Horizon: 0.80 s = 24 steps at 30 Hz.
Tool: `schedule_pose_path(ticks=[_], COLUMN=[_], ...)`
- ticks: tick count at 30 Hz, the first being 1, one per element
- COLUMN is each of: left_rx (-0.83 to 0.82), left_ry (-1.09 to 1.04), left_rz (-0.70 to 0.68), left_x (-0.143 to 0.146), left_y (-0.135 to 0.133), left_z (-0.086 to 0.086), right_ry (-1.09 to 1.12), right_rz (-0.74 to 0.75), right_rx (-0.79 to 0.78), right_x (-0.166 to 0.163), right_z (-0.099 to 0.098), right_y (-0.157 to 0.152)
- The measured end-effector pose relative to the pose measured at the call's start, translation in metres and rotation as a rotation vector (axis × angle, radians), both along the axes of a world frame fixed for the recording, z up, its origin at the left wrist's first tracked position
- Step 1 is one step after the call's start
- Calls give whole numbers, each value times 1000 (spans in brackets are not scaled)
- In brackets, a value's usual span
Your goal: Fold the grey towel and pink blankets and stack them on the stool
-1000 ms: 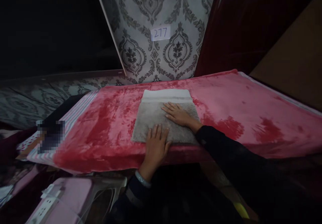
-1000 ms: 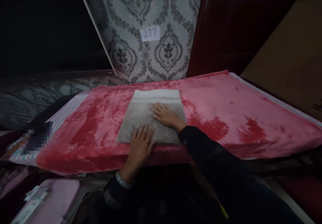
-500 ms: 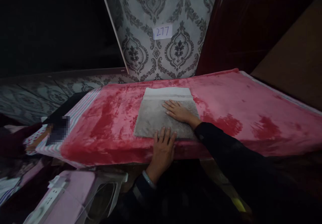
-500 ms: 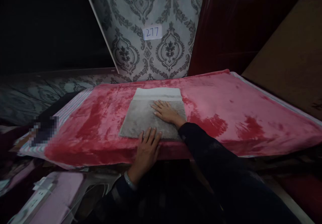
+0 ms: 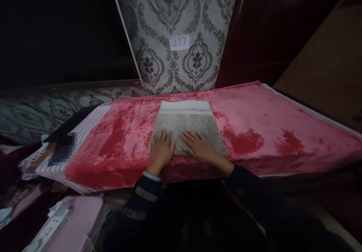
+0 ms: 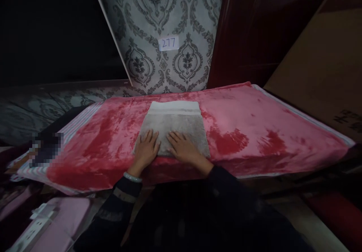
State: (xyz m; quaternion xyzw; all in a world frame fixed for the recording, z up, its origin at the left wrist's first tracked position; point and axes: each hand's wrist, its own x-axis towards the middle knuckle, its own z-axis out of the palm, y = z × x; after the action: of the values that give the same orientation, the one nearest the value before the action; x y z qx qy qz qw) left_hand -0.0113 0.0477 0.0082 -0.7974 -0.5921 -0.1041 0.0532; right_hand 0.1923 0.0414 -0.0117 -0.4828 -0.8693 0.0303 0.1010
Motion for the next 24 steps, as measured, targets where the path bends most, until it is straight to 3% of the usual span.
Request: schedule_pose_path(ticks=[4, 9, 13, 16, 20, 24], left_rx=[-26, -121, -117, -77, -155, -200], left_ry=[56, 40, -22, -30, 14, 34], left_rz=[52, 38, -26, -101, -99, -89], left_x=[-3, -5, 17, 42, 55, 49], left_y=[-2, 3, 15, 26, 39, 43], left_z=[-5, 15, 32, 32, 20, 10], right_ry=[65, 292, 466, 384, 155, 30], right_rz=[-28, 45, -115, -257, -334, -358], right_rx=[47, -27, 38, 159, 105, -8], right_x=[6, 38, 62, 68, 65, 65], right_z=[-9, -4, 13, 18, 3, -14], right_y=[-35, -57, -27, 17, 56, 60])
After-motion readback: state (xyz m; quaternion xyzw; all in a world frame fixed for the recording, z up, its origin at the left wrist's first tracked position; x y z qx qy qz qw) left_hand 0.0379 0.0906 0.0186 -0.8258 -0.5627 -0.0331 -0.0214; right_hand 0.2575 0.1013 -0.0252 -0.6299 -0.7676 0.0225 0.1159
